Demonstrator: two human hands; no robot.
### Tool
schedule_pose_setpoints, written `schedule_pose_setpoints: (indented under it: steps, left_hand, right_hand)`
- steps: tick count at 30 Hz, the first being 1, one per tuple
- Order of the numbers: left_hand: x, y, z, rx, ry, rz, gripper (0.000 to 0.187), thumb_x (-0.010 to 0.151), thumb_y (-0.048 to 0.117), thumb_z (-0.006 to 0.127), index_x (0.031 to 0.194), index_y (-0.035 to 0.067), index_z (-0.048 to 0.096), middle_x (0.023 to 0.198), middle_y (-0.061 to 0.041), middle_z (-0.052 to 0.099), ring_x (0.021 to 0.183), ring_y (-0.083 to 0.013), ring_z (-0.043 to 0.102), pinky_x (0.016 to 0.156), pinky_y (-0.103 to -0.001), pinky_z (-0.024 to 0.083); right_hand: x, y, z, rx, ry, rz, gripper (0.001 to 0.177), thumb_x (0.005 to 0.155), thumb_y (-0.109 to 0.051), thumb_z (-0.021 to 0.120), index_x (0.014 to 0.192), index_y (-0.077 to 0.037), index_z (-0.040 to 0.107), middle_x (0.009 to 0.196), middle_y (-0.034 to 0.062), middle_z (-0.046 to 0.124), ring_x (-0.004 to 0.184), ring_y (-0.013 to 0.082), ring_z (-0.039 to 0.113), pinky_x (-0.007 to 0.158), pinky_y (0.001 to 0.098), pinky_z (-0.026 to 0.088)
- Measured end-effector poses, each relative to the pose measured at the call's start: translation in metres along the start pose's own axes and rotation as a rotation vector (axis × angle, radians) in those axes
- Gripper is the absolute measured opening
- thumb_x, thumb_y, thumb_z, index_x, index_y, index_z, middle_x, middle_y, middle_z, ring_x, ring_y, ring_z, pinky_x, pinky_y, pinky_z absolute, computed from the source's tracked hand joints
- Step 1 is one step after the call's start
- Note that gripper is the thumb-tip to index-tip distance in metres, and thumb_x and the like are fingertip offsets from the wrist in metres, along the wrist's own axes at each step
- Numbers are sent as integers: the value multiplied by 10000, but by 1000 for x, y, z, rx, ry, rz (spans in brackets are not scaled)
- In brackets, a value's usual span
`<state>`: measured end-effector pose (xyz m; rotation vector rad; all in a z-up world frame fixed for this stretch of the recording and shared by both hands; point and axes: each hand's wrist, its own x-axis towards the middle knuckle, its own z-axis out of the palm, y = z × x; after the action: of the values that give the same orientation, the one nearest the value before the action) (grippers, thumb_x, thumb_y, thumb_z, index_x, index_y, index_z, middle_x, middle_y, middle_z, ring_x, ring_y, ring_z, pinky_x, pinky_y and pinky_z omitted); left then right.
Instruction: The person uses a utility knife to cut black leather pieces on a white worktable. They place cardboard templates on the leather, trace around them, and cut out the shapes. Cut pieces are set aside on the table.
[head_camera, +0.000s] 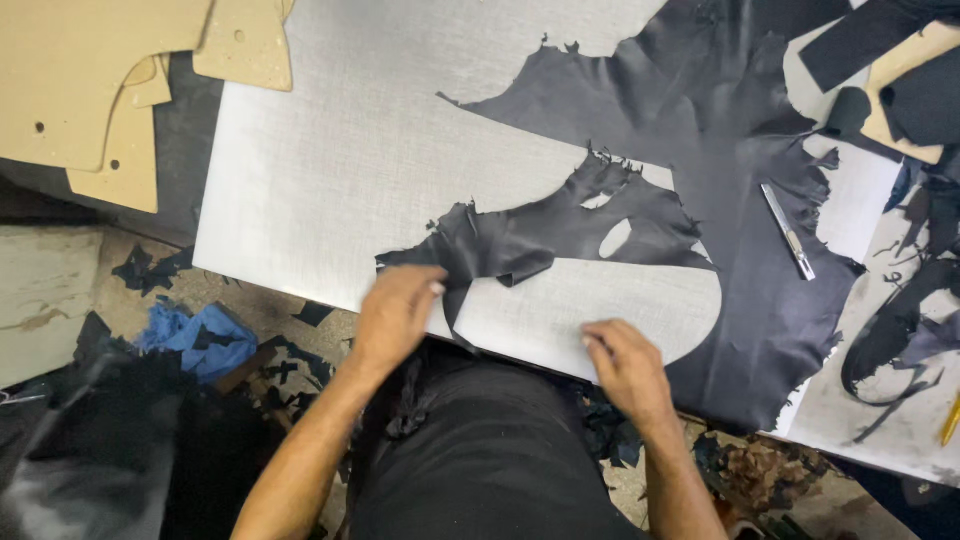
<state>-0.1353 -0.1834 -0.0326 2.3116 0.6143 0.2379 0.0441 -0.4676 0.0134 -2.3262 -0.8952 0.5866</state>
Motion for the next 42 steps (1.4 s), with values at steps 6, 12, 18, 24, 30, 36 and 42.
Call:
schedule_pose_setpoints:
  steps: [6, 12, 18, 24, 30, 36, 42]
  left_hand:
    - [19, -12, -14, 255, 48, -415, 427, 835, 329, 830, 1065, 3, 680, 923, -154, 704, 833, -284, 663, 726, -424, 547]
    - [4, -33, -12, -97, 33, -309, 201, 872, 243, 752, 933, 82, 648, 797, -57, 682, 680, -199, 605, 607, -366, 492]
    - [-74, -69, -123, -588, -374, -285, 181, 868, 312, 742, 866, 134, 709, 731, -14, 689, 634, -131, 618, 589, -302, 491]
    - [-36, -55, -111, -461, -452, -368, 304, 840, 314, 764, 1053, 115, 679, 882, -81, 742, 784, -195, 702, 703, -394, 580]
    - [95, -54, -42, -183, 78, 39, 442, 897, 63, 724, 1321, 35, 601, 1134, -196, 728, 980, -322, 732, 812, -390, 596]
    - [94, -56, -18, 111, 188, 14, 421, 852, 124, 784, 1241, 58, 639, 947, -119, 681, 787, -275, 693, 631, -388, 567]
    - [92, -61, 5, 304, 308, 191, 264, 980, 63, 709, 1238, 56, 656, 888, -71, 585, 617, -168, 618, 496, -318, 539]
  right_hand:
    - [125, 11, -38, -304, 452, -311, 499, 880, -162, 800, 1305, 36, 629, 1337, 249, 628, 1236, 419, 575, 1046, 463, 472]
    - [191, -2, -9, -278, 98, 72, 428, 929, -318, 743, 1209, -10, 648, 1046, 218, 735, 998, 395, 696, 898, 493, 515]
    - [58, -27, 36, -164, -723, 275, 313, 994, -404, 565, 1051, -148, 736, 705, 62, 736, 560, 195, 619, 585, 371, 547]
    - [-36, 3, -31, 46, 38, 334, 319, 904, -361, 705, 1025, -68, 742, 684, 39, 723, 516, 94, 634, 421, 294, 486]
    - [82, 35, -32, -385, 413, 99, 336, 1013, -313, 810, 1015, 10, 719, 925, 203, 719, 838, 374, 701, 751, 448, 537]
    - [114, 43, 10, -439, 522, 117, 446, 983, -294, 820, 1256, 13, 646, 1198, 210, 678, 1116, 387, 637, 960, 485, 498]
    - [102, 17, 31, -575, 559, -108, 626, 1059, -233, 748, 1534, 52, 456, 1628, 264, 390, 1552, 419, 356, 1298, 573, 296]
